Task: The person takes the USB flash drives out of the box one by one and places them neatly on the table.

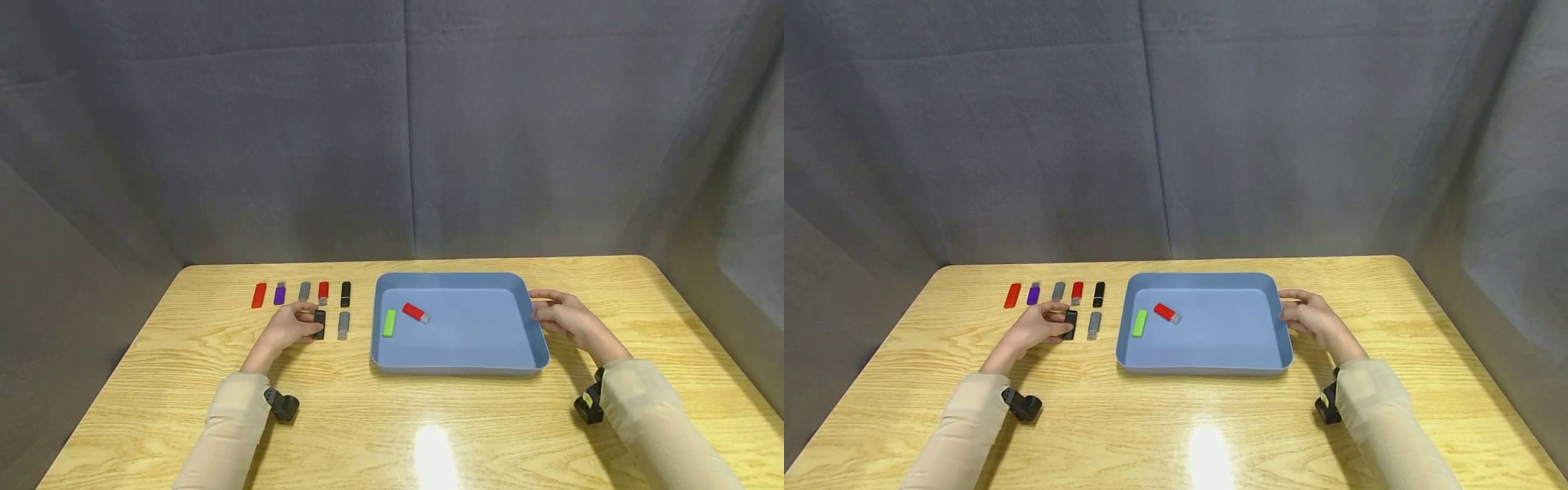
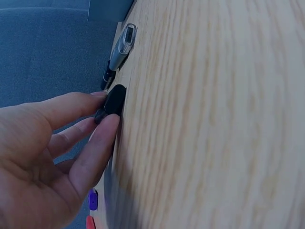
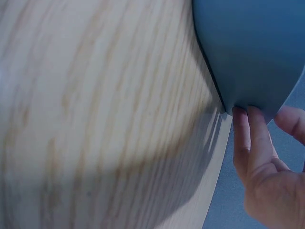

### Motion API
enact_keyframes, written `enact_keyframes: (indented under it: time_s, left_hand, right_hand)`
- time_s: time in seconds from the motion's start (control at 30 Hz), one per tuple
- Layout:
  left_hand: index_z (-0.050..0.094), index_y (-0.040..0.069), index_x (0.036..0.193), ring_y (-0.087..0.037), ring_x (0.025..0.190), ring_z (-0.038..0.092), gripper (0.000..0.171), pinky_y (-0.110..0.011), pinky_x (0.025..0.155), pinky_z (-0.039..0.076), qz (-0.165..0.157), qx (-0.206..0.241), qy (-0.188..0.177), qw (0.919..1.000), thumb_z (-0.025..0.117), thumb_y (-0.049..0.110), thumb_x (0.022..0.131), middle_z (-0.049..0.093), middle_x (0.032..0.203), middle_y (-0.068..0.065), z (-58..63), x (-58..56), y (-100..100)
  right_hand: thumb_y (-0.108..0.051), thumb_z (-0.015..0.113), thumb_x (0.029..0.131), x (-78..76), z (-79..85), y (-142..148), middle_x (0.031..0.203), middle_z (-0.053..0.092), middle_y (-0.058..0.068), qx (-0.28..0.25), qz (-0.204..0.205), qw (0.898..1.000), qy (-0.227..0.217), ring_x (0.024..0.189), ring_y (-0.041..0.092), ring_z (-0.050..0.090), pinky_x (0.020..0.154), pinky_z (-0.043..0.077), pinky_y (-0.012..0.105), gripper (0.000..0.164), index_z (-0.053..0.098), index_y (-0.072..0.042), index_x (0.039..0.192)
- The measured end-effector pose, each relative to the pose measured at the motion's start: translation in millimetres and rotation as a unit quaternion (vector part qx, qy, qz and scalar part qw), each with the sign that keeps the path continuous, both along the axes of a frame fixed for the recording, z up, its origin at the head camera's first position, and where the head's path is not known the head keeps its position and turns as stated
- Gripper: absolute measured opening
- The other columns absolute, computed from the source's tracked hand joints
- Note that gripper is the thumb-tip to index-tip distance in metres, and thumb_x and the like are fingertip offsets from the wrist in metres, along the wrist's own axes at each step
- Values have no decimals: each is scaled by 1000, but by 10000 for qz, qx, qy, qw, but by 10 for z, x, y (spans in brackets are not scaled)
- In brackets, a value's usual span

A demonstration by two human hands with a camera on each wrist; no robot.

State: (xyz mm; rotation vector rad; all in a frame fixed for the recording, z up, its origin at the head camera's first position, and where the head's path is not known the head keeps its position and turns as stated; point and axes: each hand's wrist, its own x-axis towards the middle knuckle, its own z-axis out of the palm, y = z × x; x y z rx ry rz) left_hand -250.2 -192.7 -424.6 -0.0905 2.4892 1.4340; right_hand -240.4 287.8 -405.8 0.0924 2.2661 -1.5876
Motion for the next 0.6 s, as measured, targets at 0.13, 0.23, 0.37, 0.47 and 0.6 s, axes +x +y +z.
enact_keyframes:
  time_s: [0.13,0.23,0.37,0.47,0.6]
  left_hand:
    - [46,-6,135,-24,91,65,51,-33,76,59,30,68,7,10000,64,3,88,53,120,-28,-11,-13,-9]
    - [48,-7,133,-23,88,65,52,-32,74,59,-109,220,128,9996,68,6,86,54,116,-27,-50,-28,-52]
    - [48,-7,133,-26,93,64,52,-32,75,59,-146,273,158,9994,67,6,87,53,119,-28,-64,-26,-67]
    - [46,-7,135,-28,98,64,50,-32,78,59,1,172,62,9998,63,4,89,51,126,-29,-40,-13,-34]
    - [45,-6,136,-23,97,63,49,-29,76,59,183,182,56,9997,61,3,91,51,128,-29,-18,-16,5]
  right_hand:
    - [-7,52,95,5,1,4,147,31,34,-22,-2,10000,4,86,-10,57,78,52,13,63,19,9,147]
    - [-6,52,95,10,-4,4,147,32,34,-59,-19,10000,13,87,-9,57,78,53,14,63,20,9,147]
    - [-6,52,94,14,0,-4,147,32,33,-98,-34,9999,-4,87,-9,58,79,53,14,64,20,9,147]
    - [-6,52,94,11,3,-5,147,32,34,-111,-19,9999,15,87,-8,58,79,52,13,65,19,9,148]
    - [-6,52,93,10,1,2,145,34,33,-129,-13,9999,54,87,-9,58,78,52,13,66,19,9,147]
